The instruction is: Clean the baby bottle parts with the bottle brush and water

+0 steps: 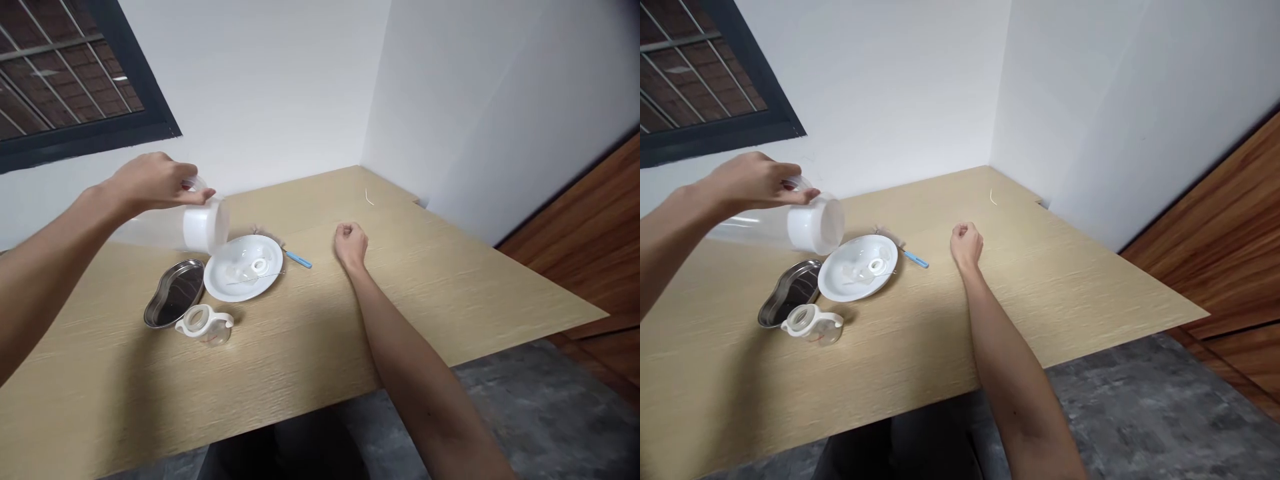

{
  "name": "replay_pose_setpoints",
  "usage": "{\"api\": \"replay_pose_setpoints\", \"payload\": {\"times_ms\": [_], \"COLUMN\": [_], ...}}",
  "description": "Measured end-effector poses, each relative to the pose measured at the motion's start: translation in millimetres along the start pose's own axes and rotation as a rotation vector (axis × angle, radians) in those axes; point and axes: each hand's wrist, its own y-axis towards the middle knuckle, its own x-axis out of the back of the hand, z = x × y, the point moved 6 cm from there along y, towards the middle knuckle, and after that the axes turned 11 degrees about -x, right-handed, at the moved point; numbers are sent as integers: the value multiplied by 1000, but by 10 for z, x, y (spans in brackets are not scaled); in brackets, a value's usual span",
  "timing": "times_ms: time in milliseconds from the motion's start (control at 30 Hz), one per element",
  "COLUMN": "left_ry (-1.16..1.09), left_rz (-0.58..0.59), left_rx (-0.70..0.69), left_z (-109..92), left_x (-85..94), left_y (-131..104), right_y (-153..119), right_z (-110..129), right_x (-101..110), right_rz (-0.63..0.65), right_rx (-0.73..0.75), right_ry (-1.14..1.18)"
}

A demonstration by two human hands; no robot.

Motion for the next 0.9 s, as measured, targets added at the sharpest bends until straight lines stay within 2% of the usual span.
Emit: {"api": "replay_pose_setpoints", "payload": {"times_ms": [133,267,400,500,633,767,900], "left_ry": [4,-60,-122,-175,-201,-122,-26], "left_rz": [36,32,29,-31,-111,-86,-19], "left_rx": [59,11,-83,-95,-133,-120,-72], "left_z": [132,-26,-393,-640,-832,-758,-498], "left_x": [41,63,92,147,175,53,-97], "left_y": [-224,-277,-105,106,380,542,497], "right_y": [15,38,36,25,39,63,40], "right_z": [-33,-58,-60,-49,-36,-26,6], "right_x": [-14,-22,-29,-18,12,26,31], "right_rz": [21,13,11,10,-12,-33,-20], "right_rx": [-30,-39,-26,-12,-1,0,29], "right_ry": [-29,-33,-22,-7,21,31,32]}}
